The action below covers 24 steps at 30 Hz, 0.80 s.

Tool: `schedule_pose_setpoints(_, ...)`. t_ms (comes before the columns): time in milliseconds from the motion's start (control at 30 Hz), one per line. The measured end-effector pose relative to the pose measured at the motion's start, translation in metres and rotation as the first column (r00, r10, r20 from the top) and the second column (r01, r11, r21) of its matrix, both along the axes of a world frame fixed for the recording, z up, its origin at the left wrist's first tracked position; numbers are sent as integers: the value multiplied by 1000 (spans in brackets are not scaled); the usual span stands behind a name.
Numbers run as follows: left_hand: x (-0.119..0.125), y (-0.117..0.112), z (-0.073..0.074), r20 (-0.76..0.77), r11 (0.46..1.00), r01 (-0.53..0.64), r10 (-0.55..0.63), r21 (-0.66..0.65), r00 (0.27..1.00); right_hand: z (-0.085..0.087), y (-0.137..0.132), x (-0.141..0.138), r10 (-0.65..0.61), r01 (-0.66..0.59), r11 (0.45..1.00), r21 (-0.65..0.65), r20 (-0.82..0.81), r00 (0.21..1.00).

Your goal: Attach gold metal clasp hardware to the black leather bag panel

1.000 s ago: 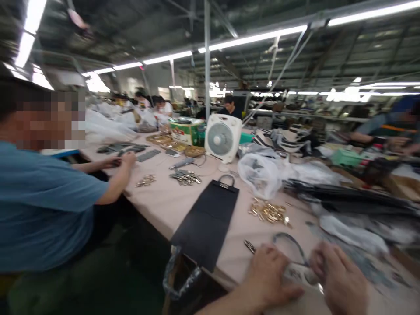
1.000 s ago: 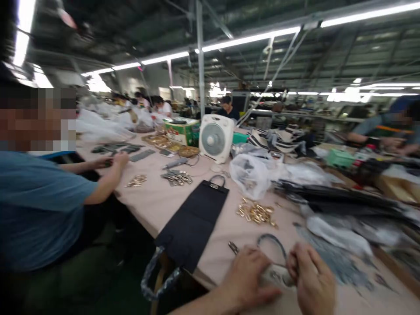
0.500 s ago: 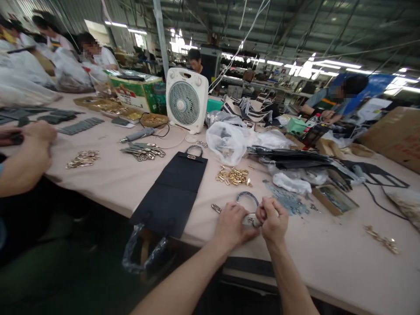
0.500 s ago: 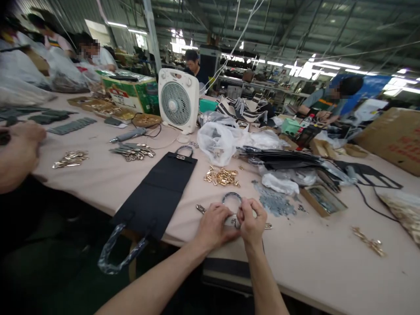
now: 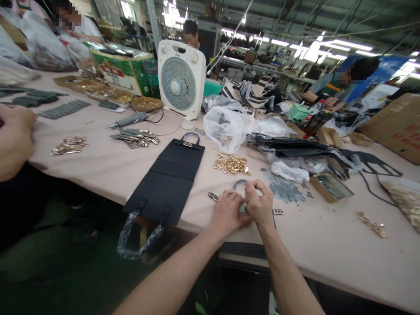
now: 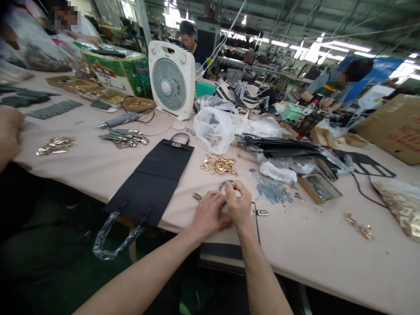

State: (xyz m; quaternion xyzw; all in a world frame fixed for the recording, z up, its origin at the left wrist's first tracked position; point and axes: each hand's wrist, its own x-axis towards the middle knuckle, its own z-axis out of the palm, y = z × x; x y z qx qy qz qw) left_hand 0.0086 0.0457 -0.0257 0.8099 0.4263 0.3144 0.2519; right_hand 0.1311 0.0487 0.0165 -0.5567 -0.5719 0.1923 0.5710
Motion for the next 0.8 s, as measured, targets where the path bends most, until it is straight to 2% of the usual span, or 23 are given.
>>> schedule_pose_setpoints(200,2,2,-3,-1,1000,5,-5,-13,1000,5,-2,-3,28,-28,1000,-15,53,998)
schedule_pose_setpoints(300,3,1,-4,18,1000,-14,14,-1,1000,5,1,6,31,-29,999,16,-119,992)
schedule_pose_setpoints(400,3,0,-3,27,1000,-15,15,-2,1000,5,10,14,47,-30,998,56,-332,942)
schedule_pose_setpoints(467,2,0,-2,21,1000,-7,7,-6,1000,6,18,15,80,-75,997,29,-381,921)
schedule_pose_setpoints(633,3,3,-2,1,1000,-3,3,-9,1000,6,24,8,120,-151,985,-79,-311,943)
schedule_pose_setpoints(800,2,5,-2,-9,1000,9,-9,-5,1000,1,7,3,103,-111,993,-50,-136,985)
